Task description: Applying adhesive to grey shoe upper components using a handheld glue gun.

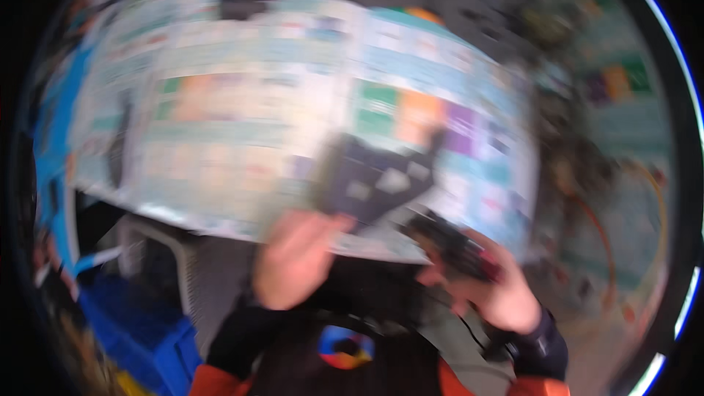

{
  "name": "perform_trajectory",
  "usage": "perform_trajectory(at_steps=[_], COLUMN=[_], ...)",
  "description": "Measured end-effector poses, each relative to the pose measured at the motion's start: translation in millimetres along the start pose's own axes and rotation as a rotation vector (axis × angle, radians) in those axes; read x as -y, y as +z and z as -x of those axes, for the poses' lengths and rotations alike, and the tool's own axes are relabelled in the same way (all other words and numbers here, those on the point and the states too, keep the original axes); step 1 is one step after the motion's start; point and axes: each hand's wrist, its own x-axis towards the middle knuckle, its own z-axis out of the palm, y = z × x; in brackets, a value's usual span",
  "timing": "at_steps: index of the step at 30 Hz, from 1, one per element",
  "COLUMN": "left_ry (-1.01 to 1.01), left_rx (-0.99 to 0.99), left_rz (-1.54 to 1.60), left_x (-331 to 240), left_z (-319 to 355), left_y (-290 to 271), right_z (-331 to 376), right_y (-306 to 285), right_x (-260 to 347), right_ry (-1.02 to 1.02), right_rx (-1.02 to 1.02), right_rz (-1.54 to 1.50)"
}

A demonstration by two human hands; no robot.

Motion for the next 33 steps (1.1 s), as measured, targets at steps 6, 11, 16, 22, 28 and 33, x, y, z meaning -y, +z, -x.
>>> perform_trajectory(at_steps=[6, 11, 16, 22, 28, 33], left_ry=[0.358, 0.495, 0.446, 0.374, 0.386, 0.359], left_rx=[-0.174, -0.229, -0.008, -0.007, 0.039, 0.049], left_rz=[-0.089, -0.029, -0.01, 0.008, 0.008, 0.016], left_x=[21, 40, 43, 43, 43, 44], left_z=[3, 2, 6, 1, -8, -4], left_y=[0, 6, 7, 9, 5, 5], right_z=[-5, -1, -13, -14, -25, -34], right_y=[12, 18, 30, 11, 13, 28], right_x=[-3, -1, 21, 2, 0, 5], right_ry=[-0.118, -0.129, -0.104, -0.027, 0.045, 0.163], right_rx=[-0.014, -0.107, 0.021, 0.006, 0.053, 0.077], right_rz=[0.041, 0.05, 0.29, 0.091, 0.165, 0.32])
